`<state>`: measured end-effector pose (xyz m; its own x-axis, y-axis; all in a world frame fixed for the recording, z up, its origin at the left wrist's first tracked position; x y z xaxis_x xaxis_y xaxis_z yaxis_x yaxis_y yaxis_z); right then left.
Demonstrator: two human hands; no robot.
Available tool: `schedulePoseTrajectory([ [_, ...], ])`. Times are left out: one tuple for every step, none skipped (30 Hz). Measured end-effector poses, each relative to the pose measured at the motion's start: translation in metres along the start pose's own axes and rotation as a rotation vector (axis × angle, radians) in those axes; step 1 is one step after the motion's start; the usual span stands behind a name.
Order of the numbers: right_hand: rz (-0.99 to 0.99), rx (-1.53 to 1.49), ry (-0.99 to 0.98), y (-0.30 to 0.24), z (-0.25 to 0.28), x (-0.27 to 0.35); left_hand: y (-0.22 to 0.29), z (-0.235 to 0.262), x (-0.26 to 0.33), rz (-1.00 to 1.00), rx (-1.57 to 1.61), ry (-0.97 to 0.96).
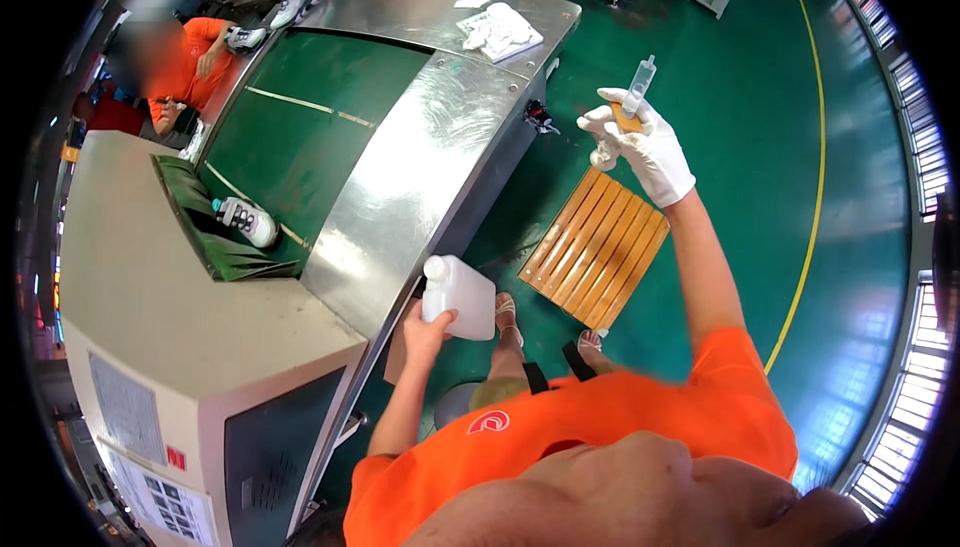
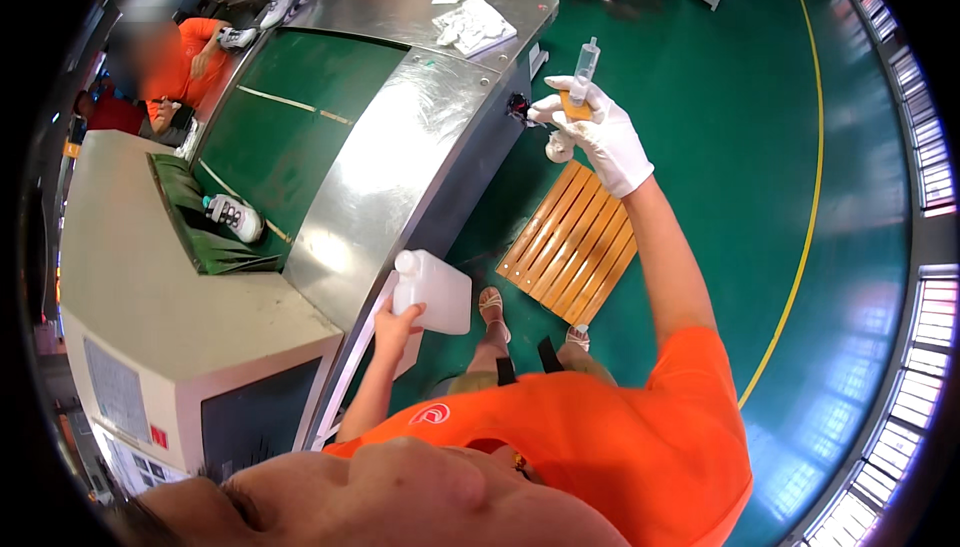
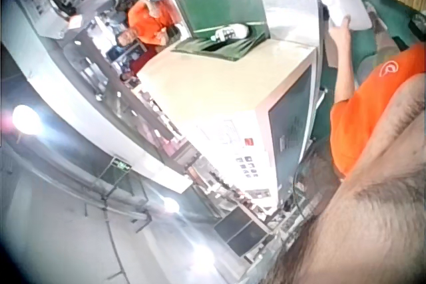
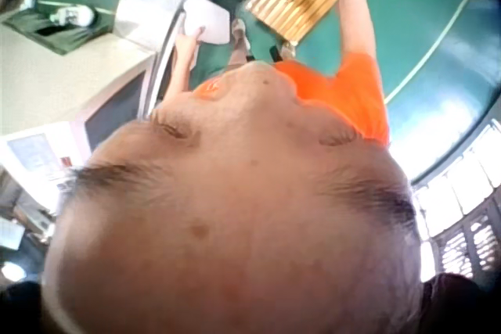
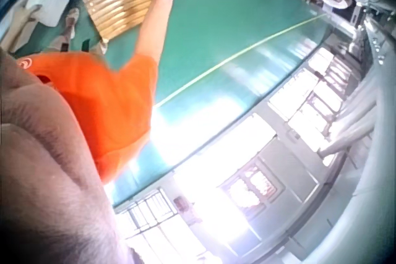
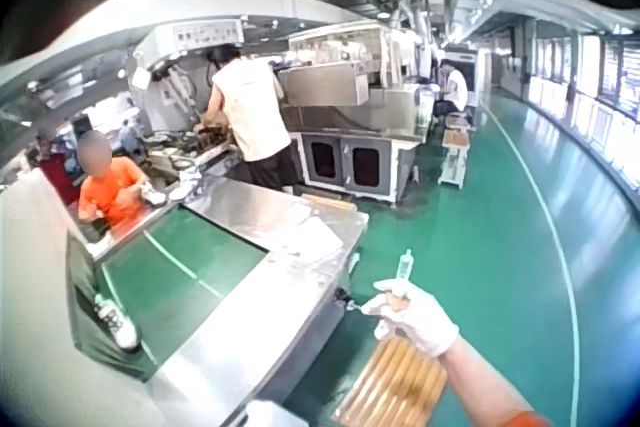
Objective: The person uses a syringe to apply a liquid substance to the seams of a white and teal sneaker. They rotate the shoe to access different areas, then place it on a metal table. The person repeats this process with a second sneaker. Later, they refill the syringe from a large white bottle and continue applying the liquid to the shoe seams.
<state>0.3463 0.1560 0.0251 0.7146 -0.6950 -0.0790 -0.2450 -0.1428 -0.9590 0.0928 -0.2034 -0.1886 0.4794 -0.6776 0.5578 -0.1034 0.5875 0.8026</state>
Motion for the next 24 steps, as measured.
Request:
schedulePoseTrajectory([
  [-0.022, -0.030, 0.009, 0.022, 0.016, 0.001, -0.033, -0.002, -0.016, 0.029, -0.014, 0.035],
  [-0.051, -0.060, 0.002, 0.049, 0.032, 0.001, -0.059, -0.006, -0.032, 0.038, 0.014, 0.069],
  [-0.104, -0.086, 0.012, 0.079, 0.049, 0.005, -0.082, -0.009, -0.046, 0.048, 0.043, 0.106],
  [-0.124, -0.098, 0.034, 0.109, 0.067, 0.012, -0.111, -0.014, -0.060, 0.067, 0.070, 0.142],
  [-0.148, -0.192, 0.057, 0.143, 0.079, 0.021, -0.146, -0.013, -0.078, 0.162, 0.066, 0.174],
  [-0.173, -0.286, 0.084, 0.177, 0.091, 0.033, -0.174, -0.013, -0.092, 0.178, 0.095, 0.211],
  [-0.215, -0.339, 0.059, 0.215, 0.100, 0.045, -0.195, -0.014, -0.111, 0.184, 0.122, 0.249],
  [-0.259, -0.392, 0.031, 0.252, 0.106, 0.058, -0.221, -0.013, -0.127, 0.192, 0.152, 0.291],
  [-0.297, -0.432, 0.010, 0.286, 0.113, 0.070, -0.254, -0.010, -0.144, 0.206, 0.178, 0.347],
  [-0.332, -0.405, 0.064, 0.320, 0.122, 0.082, -0.294, -0.007, -0.164, 0.217, 0.205, 0.404],
  [-0.352, -0.425, 0.016, 0.348, 0.128, 0.087, -0.327, -0.006, -0.182, 0.231, 0.231, 0.457],
  [-0.369, -0.448, -0.024, 0.377, 0.133, 0.095, -0.356, -0.001, -0.198, 0.234, 0.246, 0.494],
  [-0.360, -0.485, -0.050, 0.400, 0.136, 0.099, -0.379, 0.003, -0.216, 0.233, 0.258, 0.525],
  [-0.343, -0.518, -0.070, 0.413, 0.137, 0.100, -0.392, 0.005, -0.233, 0.225, 0.269, 0.548],
  [-0.308, -0.568, -0.070, 0.427, 0.137, 0.099, -0.405, 0.011, -0.246, 0.215, 0.292, 0.574],
  [-0.308, -0.557, -0.072, 0.434, 0.140, 0.097, -0.419, 0.015, -0.257, 0.212, 0.327, 0.608],
  [-0.230, -0.606, -0.129, 0.430, 0.143, 0.093, -0.426, 0.020, -0.268, 0.203, 0.358, 0.634],
  [-0.151, -0.655, -0.184, 0.426, 0.145, 0.091, -0.433, 0.025, -0.276, 0.194, 0.388, 0.659],
  [-0.155, -0.600, -0.166, 0.428, 0.148, 0.091, -0.436, 0.029, -0.288, 0.154, 0.407, 0.662],
  [-0.165, -0.574, -0.181, 0.426, 0.146, 0.091, -0.444, 0.038, -0.297, 0.195, 0.361, 0.730],
  [-0.164, -0.618, -0.231, 0.425, 0.140, 0.090, -0.445, 0.044, -0.312, 0.106, 0.417, 0.689],
  [-0.161, -0.654, -0.277, 0.422, 0.135, 0.090, -0.452, 0.051, -0.328, 0.018, 0.477, 0.640],
  [-0.164, -0.668, -0.253, 0.422, 0.136, 0.090, -0.472, 0.062, -0.336, 0.061, 0.493, 0.688],
  [-0.158, -0.678, -0.234, 0.420, 0.137, 0.089, -0.484, 0.073, -0.351, 0.094, 0.513, 0.735],
])
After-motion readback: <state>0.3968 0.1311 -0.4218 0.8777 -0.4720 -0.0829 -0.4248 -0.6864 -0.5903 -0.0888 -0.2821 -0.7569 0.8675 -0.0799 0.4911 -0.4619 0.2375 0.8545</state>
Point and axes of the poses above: each hand's wrist, its own x-axis away from the middle knuckle, its own z-axis out of the back of the hand, y = z × x, the point moved 10 cm from there along -x, towards the middle knuckle, and after that the axes turned 12 degrees about -y, right-handed, at the moved point
